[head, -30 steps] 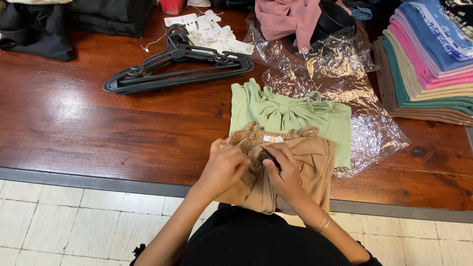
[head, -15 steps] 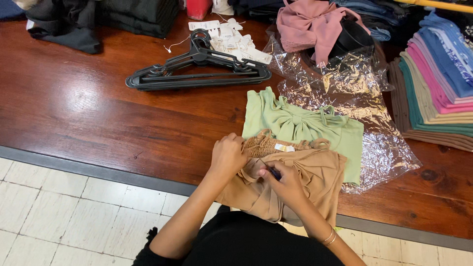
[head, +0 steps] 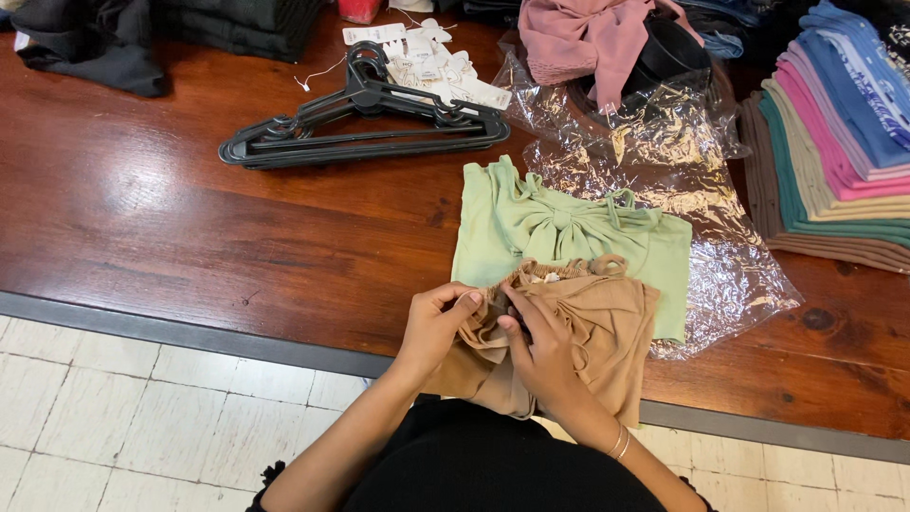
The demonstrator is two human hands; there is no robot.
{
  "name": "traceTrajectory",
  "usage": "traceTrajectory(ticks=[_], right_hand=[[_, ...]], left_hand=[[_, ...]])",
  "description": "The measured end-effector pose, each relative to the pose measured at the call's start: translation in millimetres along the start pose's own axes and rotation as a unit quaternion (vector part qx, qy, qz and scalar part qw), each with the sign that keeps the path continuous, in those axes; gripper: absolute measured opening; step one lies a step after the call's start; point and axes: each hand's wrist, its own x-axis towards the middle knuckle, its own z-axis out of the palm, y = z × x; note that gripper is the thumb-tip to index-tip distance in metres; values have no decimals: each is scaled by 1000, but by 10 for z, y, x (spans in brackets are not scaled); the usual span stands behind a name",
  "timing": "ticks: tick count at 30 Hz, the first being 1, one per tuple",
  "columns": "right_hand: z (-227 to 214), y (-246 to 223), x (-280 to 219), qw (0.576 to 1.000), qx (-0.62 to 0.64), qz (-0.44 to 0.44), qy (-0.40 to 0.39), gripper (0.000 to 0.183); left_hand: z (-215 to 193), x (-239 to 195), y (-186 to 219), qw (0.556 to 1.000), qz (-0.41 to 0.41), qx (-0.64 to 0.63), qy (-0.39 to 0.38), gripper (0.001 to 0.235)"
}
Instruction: The person removes a red garment from a hanger on a clothing rack and places it on a table. They then use scissors to cut threads and tags from a beige top, fold it, and place it on a hanger.
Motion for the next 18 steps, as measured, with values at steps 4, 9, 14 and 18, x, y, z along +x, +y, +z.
traceTrajectory(ticks=[4,9,14,18], right_hand=[[54,-16,-32,1000,-6,-11,14,36],[28,40,-74,1000,-1,-10,13,36],[-19,66,-95,1000,-1,-9,19,34],[-13,157,-148,1000,6,-4,16,31]], left_hand=[[97,-76,123,999,-1,-29,18,9],[166,-179,389,985,124,117,16,9],[187,-174,339,937,274,217,19,8],[212,-161,352,882,371,289,29,8]])
